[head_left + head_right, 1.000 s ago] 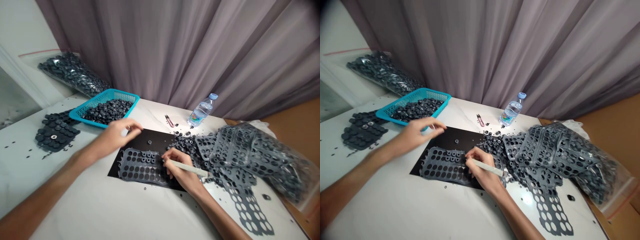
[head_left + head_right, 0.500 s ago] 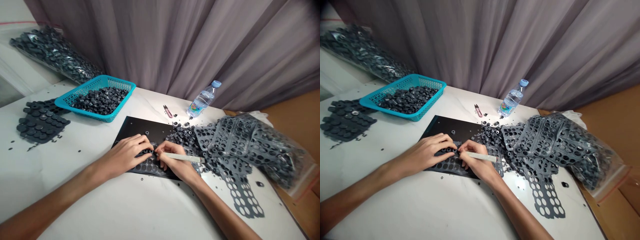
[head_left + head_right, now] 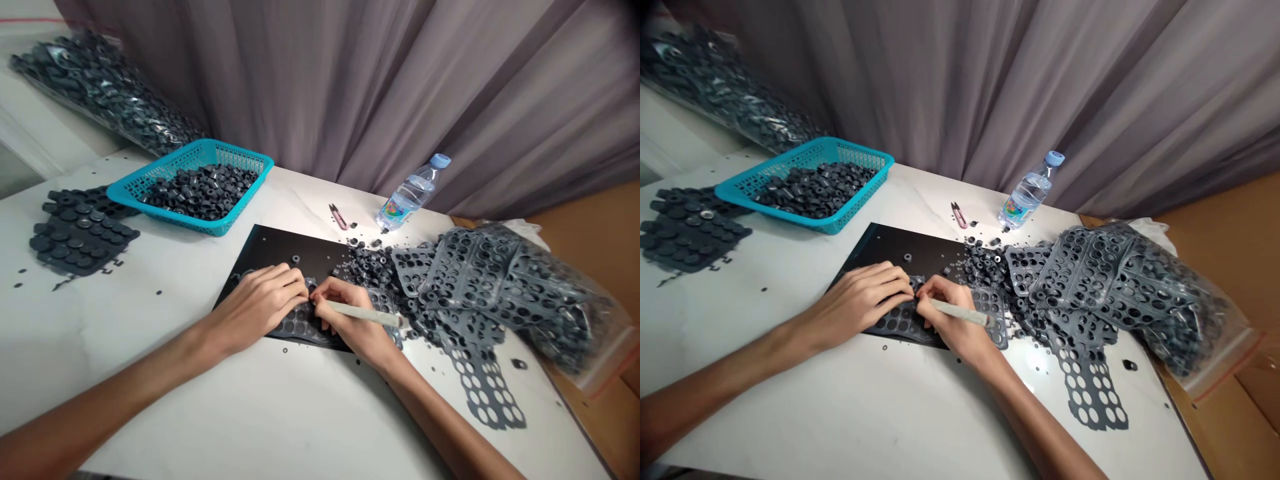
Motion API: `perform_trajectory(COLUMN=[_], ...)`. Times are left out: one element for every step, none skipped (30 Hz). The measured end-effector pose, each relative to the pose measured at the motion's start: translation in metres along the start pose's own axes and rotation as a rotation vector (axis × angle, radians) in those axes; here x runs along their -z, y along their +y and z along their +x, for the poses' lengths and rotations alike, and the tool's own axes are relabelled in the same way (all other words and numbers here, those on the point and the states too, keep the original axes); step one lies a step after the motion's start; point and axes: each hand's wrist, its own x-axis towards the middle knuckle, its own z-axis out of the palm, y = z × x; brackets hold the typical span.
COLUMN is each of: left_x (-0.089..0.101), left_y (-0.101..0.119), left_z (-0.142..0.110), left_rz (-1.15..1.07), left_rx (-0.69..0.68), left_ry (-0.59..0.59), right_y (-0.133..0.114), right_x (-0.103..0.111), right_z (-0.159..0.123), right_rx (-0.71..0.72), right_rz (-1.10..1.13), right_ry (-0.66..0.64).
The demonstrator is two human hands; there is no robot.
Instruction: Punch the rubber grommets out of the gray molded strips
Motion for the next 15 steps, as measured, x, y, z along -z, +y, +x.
perform_trajectory(left_x=[0.001, 0.003, 0.007, 0.013, 0.019, 0.026, 0.032, 0.037, 0.041, 0.042, 0.043, 0.041, 0.039, 0.036, 0.033], left_y=[0.001, 0.002, 0.001, 0.0, -0.003, -0.006, -0.01, -0.013, -0.015, -0.016, -0.015, -0.013, -0.01, -0.005, -0.001], left_z=[0.0, 0.001, 0.001, 0.002, 0.004, 0.005, 0.006, 0.007, 0.008, 0.008, 0.007, 0.007, 0.006, 0.005, 0.004], left_rz=[-0.081, -0.181, -0.297, -0.423, -0.554, -0.684, -0.805, -0.91, -0.993, -1.058, -1.11, -1.152, -1.189, -1.224, -1.256], left_rx=[0.045, 0.112, 0.195, 0.282, 0.362, 0.424, 0.466, 0.493, 0.514, 0.532, 0.548, 0.564, 0.583, 0.6, 0.616], left_ry=[0.074, 0.17, 0.276, 0.379, 0.459, 0.507, 0.523, 0.514, 0.489, 0.454, 0.414, 0.373, 0.324, 0.27, 0.213], right_y=[0.0, 0.001, 0.002, 0.003, 0.004, 0.004, 0.005, 0.005, 0.005, 0.005, 0.005, 0.005, 0.005, 0.005, 0.005], right_x=[0.0, -0.001, -0.001, -0.001, -0.001, -0.001, -0.001, -0.001, -0.001, -0.001, 0.0, 0.0, 0.001, 0.002, 0.003], right_z=[-0.001, -0.001, -0.001, -0.001, -0.001, -0.001, -0.001, -0.001, -0.001, 0.0, 0.001, 0.001, 0.002, 0.003, 0.004], right_rx=[0.005, 0.006, 0.0, -0.009, -0.021, -0.033, -0.045, -0.054, -0.06, -0.063, -0.063, -0.058, -0.05, -0.038, -0.024], right_rz=[-0.013, -0.019, -0.016, -0.006, 0.009, 0.03, 0.054, 0.078, 0.097, 0.113, 0.128, 0.148, 0.171, 0.198, 0.226], right_ry=[0.008, 0.015, 0.017, 0.016, 0.013, 0.011, 0.008, 0.007, 0.01, 0.011, 0.01, 0.013, 0.024, 0.045, 0.074])
